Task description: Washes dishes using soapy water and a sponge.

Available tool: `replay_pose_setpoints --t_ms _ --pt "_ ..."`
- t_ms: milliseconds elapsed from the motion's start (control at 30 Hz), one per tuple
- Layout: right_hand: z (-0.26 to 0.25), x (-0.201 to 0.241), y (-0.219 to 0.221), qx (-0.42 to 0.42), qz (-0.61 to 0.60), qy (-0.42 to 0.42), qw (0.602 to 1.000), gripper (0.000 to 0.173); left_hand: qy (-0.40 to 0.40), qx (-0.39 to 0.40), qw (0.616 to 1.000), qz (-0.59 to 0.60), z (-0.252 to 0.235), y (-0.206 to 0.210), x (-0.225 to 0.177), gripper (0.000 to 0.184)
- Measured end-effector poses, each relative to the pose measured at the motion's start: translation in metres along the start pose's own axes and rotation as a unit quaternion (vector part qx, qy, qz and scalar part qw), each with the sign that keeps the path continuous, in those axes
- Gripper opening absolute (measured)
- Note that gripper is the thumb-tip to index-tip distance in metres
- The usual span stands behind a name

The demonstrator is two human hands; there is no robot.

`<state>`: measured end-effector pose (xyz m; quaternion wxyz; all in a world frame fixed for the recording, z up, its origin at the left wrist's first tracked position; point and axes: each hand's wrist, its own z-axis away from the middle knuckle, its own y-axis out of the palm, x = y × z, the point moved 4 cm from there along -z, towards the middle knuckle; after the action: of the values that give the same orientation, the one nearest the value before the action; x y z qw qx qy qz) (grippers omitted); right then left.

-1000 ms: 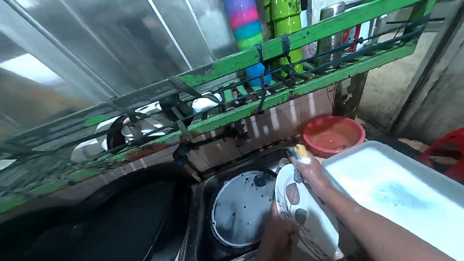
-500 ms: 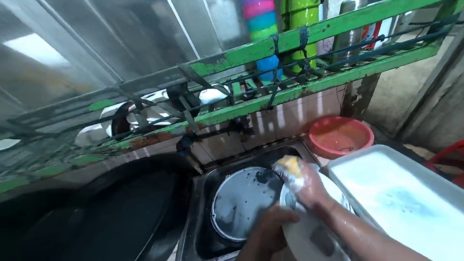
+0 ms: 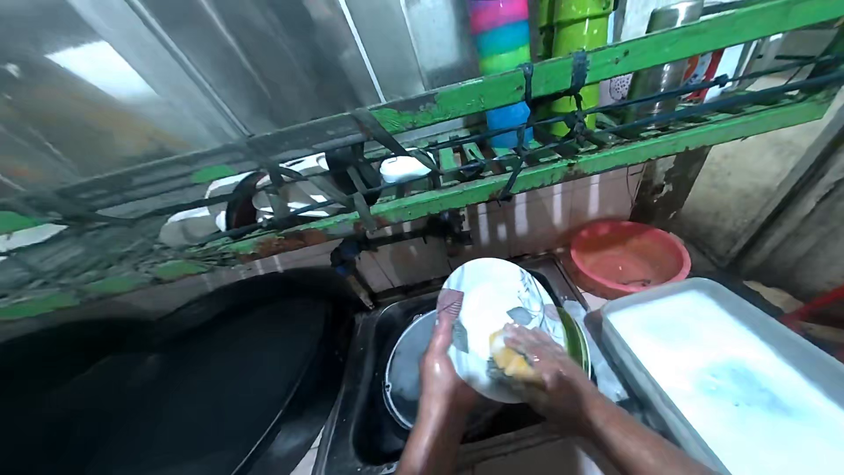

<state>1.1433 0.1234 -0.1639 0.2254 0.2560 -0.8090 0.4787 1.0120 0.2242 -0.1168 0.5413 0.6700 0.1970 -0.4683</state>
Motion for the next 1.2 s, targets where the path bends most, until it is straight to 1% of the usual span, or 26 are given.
replay_pose_setpoints --t_ms 67,133,200,267,300,333,367,400,467,533,567,600,633,700,733,767,800,867,900,933,967,1000,1033,1100,1133,1200 --pt "-0.004 -0.036 -0.019 0.041 0.067 0.065 0.995 0.056 -0.012 -0.046 0.999 -0.020 0.008 -0.006 -0.007 0.045" --pt "-0.017 -0.067 -0.034 -0.015 0.103 0.128 0.986 0.058 -0.070 -0.018 0.997 0.005 0.023 -0.002 0.009 0.043" --pt "-0.033 -0.066 -0.038 -0.061 0.133 0.152 0.977 0.061 -0.118 -0.015 0.993 0.020 0.034 0.009 0.029 0.043" --pt "-0.036 -0.037 -0.020 -0.076 0.106 0.106 0.986 0.061 -0.116 -0.008 0.993 0.030 0.033 0.017 0.035 0.045" --pt "-0.030 -0.017 -0.008 -0.053 0.059 0.081 0.994 0.058 -0.100 0.016 0.994 0.045 0.027 0.017 0.034 0.046" --pt "-0.020 0.000 0.004 -0.056 0.021 0.026 0.998 0.055 -0.085 0.023 0.994 0.064 0.020 0.015 0.031 0.047" --pt "-0.010 0.013 0.010 -0.065 -0.010 -0.029 0.997 0.052 -0.080 -0.001 0.994 0.072 0.013 0.011 0.024 0.047" --pt "-0.003 0.016 0.011 -0.030 -0.028 -0.051 0.998 0.051 -0.064 -0.037 0.996 0.049 0.009 0.005 0.016 0.047" --pt "0.005 -0.007 0.000 0.075 0.016 -0.019 0.997 0.053 -0.040 -0.080 0.996 0.003 0.008 -0.009 0.005 0.047" --pt "0.001 -0.044 -0.018 0.110 0.089 0.053 0.988 0.057 -0.056 -0.089 0.994 -0.007 0.014 -0.012 0.008 0.045" --pt "-0.005 -0.058 -0.023 0.094 0.114 0.091 0.985 0.059 -0.082 -0.074 0.994 0.005 0.018 -0.007 0.015 0.043" --pt "-0.012 -0.064 -0.025 0.056 0.129 0.108 0.984 0.060 -0.109 -0.046 0.993 0.018 0.023 -0.001 0.025 0.044" --pt "-0.019 -0.059 -0.023 0.029 0.129 0.113 0.985 0.062 -0.121 -0.009 0.992 0.034 0.025 0.005 0.035 0.045" --pt "-0.021 -0.033 -0.005 0.003 0.072 0.079 0.994 0.060 -0.120 0.030 0.990 0.064 0.024 0.012 0.049 0.047" --pt "-0.015 -0.016 0.007 -0.015 0.037 0.046 0.998 0.057 -0.117 0.018 0.990 0.080 0.019 0.011 0.052 0.047" --pt "-0.007 -0.001 0.016 -0.020 0.016 0.019 0.999 0.053 -0.114 -0.030 0.990 0.081 0.013 0.006 0.052 0.045" --pt "-0.001 0.007 0.017 0.029 -0.011 0.022 0.999 0.052 -0.096 -0.095 0.989 0.052 0.007 -0.003 0.049 0.041" --pt "0.009 0.005 0.004 0.158 -0.030 0.072 0.984 0.052 -0.043 -0.180 0.982 -0.036 -0.005 -0.034 0.048 0.040" --pt "0.013 0.003 -0.011 0.222 -0.023 0.127 0.967 0.054 -0.026 -0.216 0.975 -0.036 -0.012 -0.052 0.053 0.040" --pt "0.018 -0.001 -0.029 0.266 -0.020 0.193 0.944 0.059 -0.031 -0.259 0.965 0.019 -0.020 -0.068 0.062 0.039" --pt "0.025 -0.009 -0.047 0.254 -0.016 0.227 0.940 0.059 -0.050 -0.296 0.950 0.086 -0.027 -0.081 0.072 0.042" --pt "0.036 -0.020 -0.065 0.213 -0.006 0.233 0.949 0.058 -0.067 -0.315 0.938 0.128 -0.031 -0.090 0.083 0.048" --pt "0.046 -0.032 -0.085 0.161 0.008 0.233 0.959 0.058 -0.083 -0.313 0.937 0.128 -0.031 -0.094 0.094 0.052" --pt "0.072 -0.067 -0.124 0.060 0.051 0.249 0.965 0.060 -0.143 -0.271 0.948 0.083 -0.027 -0.084 0.116 0.051" --pt "0.087 -0.088 -0.140 0.029 0.077 0.269 0.960 0.061 -0.170 -0.229 0.958 0.039 -0.024 -0.072 0.129 0.048" --pt "0.115 -0.124 -0.159 0.015 0.132 0.303 0.944 0.059 -0.219 -0.151 0.959 -0.099 -0.027 -0.039 0.154 0.042"
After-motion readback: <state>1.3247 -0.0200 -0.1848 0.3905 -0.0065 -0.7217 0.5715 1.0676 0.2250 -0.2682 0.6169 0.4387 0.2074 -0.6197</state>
